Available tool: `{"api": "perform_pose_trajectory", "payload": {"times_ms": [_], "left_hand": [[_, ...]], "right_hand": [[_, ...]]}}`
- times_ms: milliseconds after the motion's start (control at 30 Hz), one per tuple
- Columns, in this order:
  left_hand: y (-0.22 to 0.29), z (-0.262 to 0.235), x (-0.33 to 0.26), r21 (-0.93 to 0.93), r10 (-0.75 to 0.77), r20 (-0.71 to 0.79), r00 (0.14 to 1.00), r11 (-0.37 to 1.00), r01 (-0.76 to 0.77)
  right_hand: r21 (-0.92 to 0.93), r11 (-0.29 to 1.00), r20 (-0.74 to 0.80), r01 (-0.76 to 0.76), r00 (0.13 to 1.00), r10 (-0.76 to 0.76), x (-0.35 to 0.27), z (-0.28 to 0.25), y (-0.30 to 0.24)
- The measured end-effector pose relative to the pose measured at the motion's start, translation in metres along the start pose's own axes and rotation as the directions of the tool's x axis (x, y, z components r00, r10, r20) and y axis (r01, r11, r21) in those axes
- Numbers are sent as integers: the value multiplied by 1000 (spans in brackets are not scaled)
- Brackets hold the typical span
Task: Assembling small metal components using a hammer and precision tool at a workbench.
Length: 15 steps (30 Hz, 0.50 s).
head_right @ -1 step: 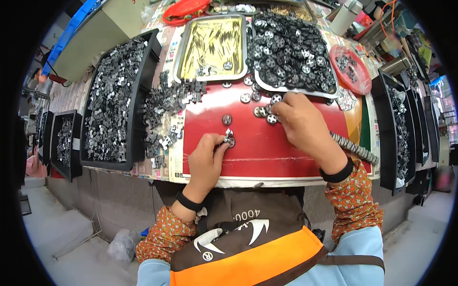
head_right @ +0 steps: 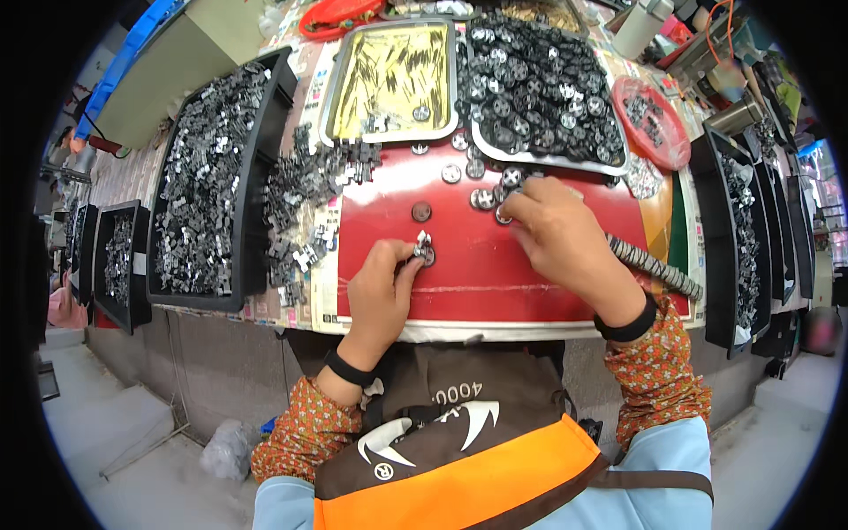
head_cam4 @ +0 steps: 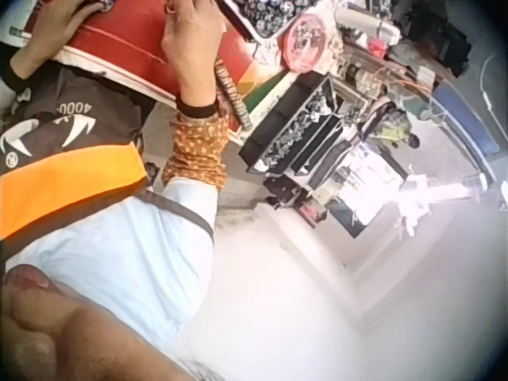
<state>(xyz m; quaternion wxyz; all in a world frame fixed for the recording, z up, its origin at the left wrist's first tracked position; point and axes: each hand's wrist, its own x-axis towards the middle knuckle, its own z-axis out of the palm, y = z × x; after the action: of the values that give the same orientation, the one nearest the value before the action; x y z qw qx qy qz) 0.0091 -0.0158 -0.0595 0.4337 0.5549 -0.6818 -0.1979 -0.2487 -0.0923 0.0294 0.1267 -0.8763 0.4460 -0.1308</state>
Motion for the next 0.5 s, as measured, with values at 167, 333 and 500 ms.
{"api": "perform_pose_trajectory", "payload": {"times_ms": [167,333,500], "left_hand": [[-6,2,-3,1,-36,1,999,999,36],[-4,3,-1,-9,-36,7,999,999,36],[-7,4,-2,-47,-73,7,997,996,74]], "right_hand": [[414,910,355,16,918,-178,-35,13,-58],[78,944,250,320,911,-329,-52,81,-78],[314,926,202,209,938,-281,-43,72,-69]]}}
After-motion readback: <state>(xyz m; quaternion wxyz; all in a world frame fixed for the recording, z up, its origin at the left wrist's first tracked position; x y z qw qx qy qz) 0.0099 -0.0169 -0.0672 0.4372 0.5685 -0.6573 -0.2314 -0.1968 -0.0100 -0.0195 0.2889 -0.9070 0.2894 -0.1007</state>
